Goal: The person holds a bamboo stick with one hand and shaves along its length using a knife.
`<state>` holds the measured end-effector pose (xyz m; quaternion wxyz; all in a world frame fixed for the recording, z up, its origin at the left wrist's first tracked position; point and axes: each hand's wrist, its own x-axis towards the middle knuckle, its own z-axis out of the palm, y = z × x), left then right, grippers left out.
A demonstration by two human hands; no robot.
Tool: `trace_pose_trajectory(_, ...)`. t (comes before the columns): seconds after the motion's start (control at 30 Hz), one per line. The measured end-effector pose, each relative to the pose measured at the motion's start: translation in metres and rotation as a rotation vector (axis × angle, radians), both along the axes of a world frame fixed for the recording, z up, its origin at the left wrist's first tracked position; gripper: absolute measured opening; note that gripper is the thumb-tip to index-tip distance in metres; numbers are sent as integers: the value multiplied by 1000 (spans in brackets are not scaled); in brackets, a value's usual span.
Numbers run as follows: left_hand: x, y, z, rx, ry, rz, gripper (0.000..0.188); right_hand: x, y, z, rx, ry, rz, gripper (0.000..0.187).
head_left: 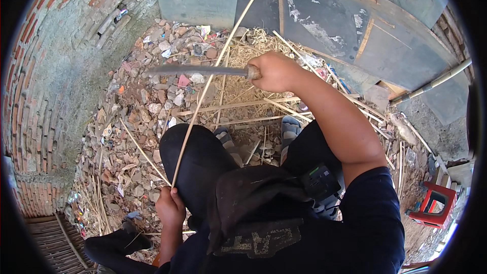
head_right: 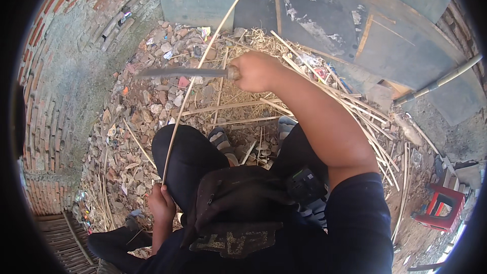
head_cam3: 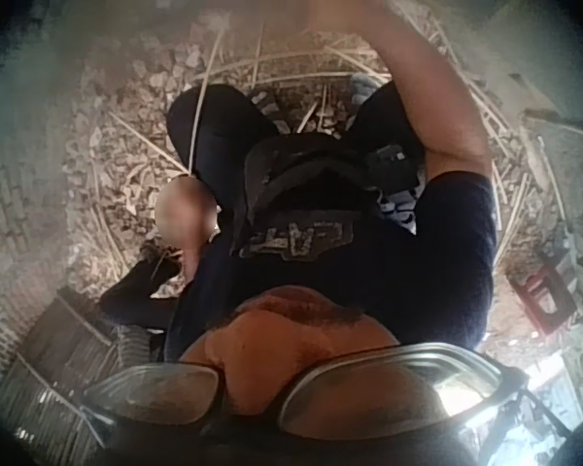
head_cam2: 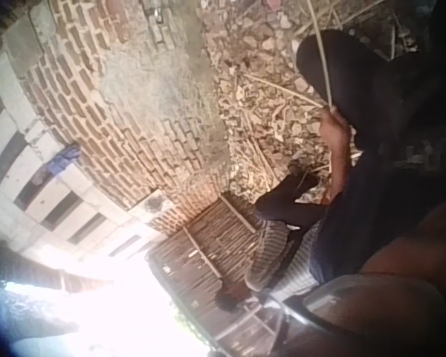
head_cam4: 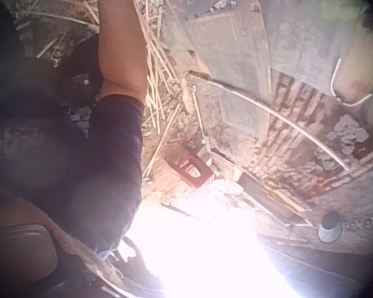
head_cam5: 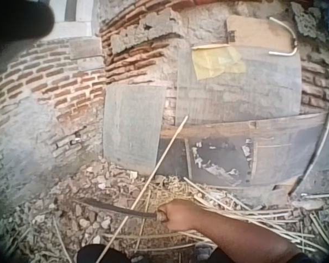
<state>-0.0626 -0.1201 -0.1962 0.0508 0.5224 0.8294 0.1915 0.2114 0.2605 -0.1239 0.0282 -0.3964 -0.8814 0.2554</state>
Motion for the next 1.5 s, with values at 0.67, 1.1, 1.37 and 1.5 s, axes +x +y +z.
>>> trace_pose_trajectory(0.67, 7, -9, 25, -49, 39, -86, 26, 11, 5, -10, 33, -106, 71, 20)
trace_pose_trajectory(1.1, 1, -4, 21, -75, 46, -73, 26, -6, -8, -8, 12, -63, 92, 17)
trace_pose_trajectory(1.37, 2, -5, 16, -91, 80, -44, 26, 0, 14, -37, 0, 48, -52, 18)
trace_pose_trajectory(1.5, 5, -13, 14, -91, 80, -2, 25, -10, -11, -8, 79, -48, 36, 19)
